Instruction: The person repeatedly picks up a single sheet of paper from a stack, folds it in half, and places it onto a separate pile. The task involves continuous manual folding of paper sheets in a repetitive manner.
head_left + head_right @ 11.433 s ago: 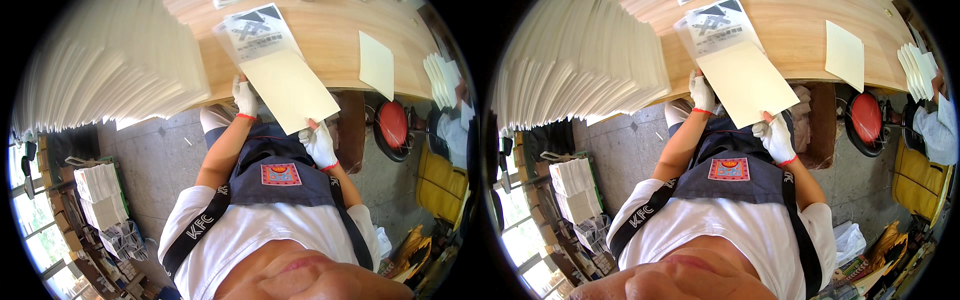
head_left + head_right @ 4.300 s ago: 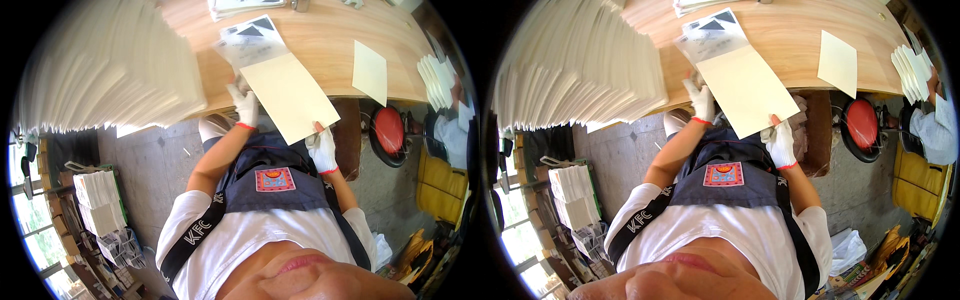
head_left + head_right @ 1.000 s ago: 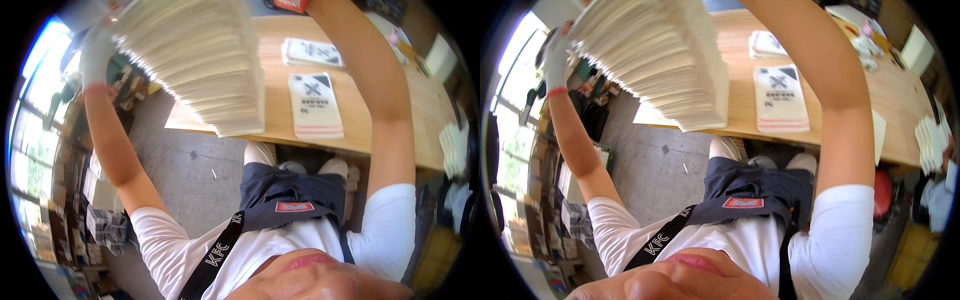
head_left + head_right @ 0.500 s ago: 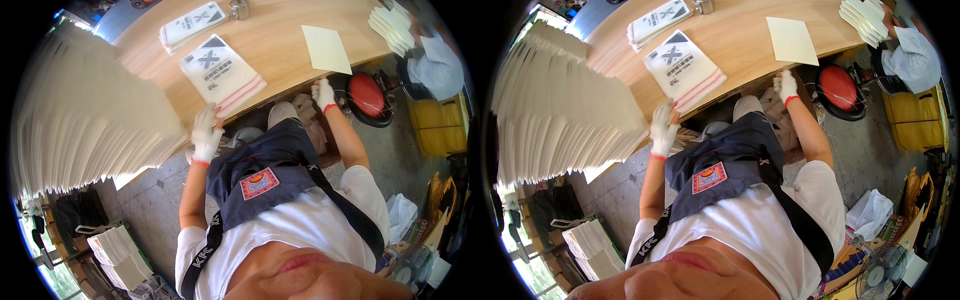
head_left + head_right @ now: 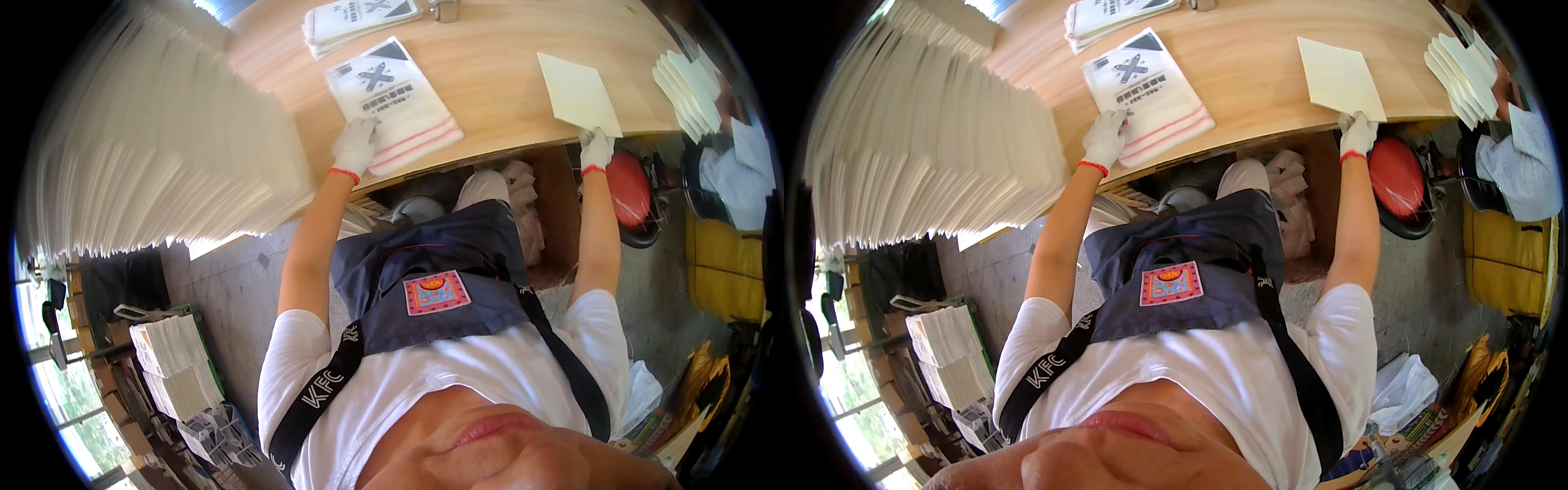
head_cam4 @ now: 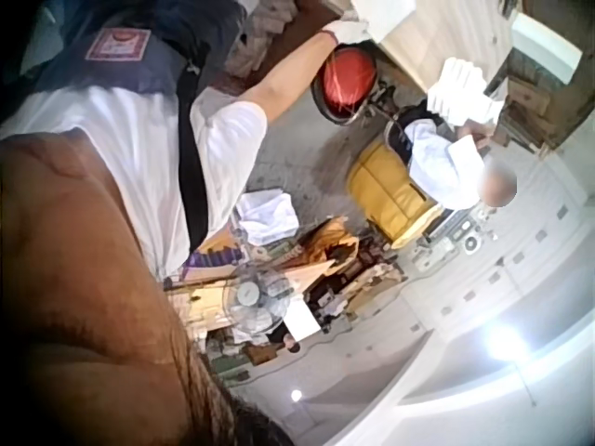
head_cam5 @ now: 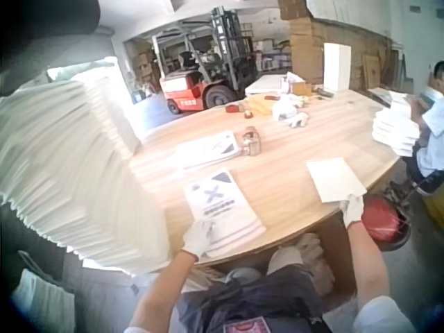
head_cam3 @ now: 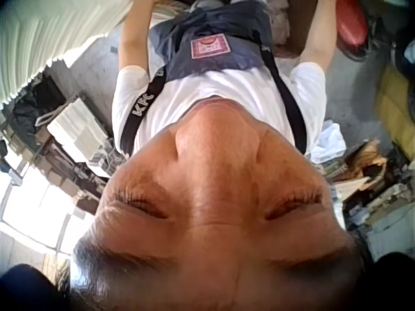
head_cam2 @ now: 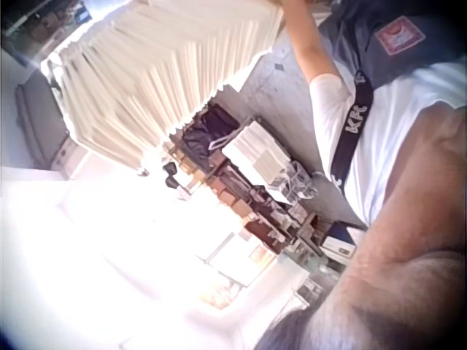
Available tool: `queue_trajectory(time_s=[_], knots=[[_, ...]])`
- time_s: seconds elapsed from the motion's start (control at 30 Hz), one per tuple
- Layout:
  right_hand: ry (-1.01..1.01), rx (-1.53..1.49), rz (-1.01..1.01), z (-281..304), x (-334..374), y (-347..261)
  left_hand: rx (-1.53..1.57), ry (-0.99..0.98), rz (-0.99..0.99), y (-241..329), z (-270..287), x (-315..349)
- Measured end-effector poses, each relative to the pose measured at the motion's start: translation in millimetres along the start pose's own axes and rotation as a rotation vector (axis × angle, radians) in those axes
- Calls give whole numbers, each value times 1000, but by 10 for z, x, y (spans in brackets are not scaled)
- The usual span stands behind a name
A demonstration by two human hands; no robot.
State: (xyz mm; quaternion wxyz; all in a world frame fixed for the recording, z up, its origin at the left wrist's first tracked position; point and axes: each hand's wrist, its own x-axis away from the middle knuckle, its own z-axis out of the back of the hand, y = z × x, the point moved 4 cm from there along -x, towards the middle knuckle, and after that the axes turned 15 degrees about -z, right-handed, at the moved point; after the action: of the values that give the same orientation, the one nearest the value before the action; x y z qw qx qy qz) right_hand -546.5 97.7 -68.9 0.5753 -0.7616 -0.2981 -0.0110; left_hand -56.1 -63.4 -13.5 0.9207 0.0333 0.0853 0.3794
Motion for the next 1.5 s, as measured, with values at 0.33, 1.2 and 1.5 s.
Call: queue_trajectory(time_s=[0.33,1.2,1.5], knots=[[-707,122,-646,-118,1676,541,135,158,161,-81,-34,122],[-693,36,-624,-342,2796,708,2349,761,379,1010,-1103,307],[-618,-399,-953,-769,2466,1866,1772,566,857,1436,-1567,738]])
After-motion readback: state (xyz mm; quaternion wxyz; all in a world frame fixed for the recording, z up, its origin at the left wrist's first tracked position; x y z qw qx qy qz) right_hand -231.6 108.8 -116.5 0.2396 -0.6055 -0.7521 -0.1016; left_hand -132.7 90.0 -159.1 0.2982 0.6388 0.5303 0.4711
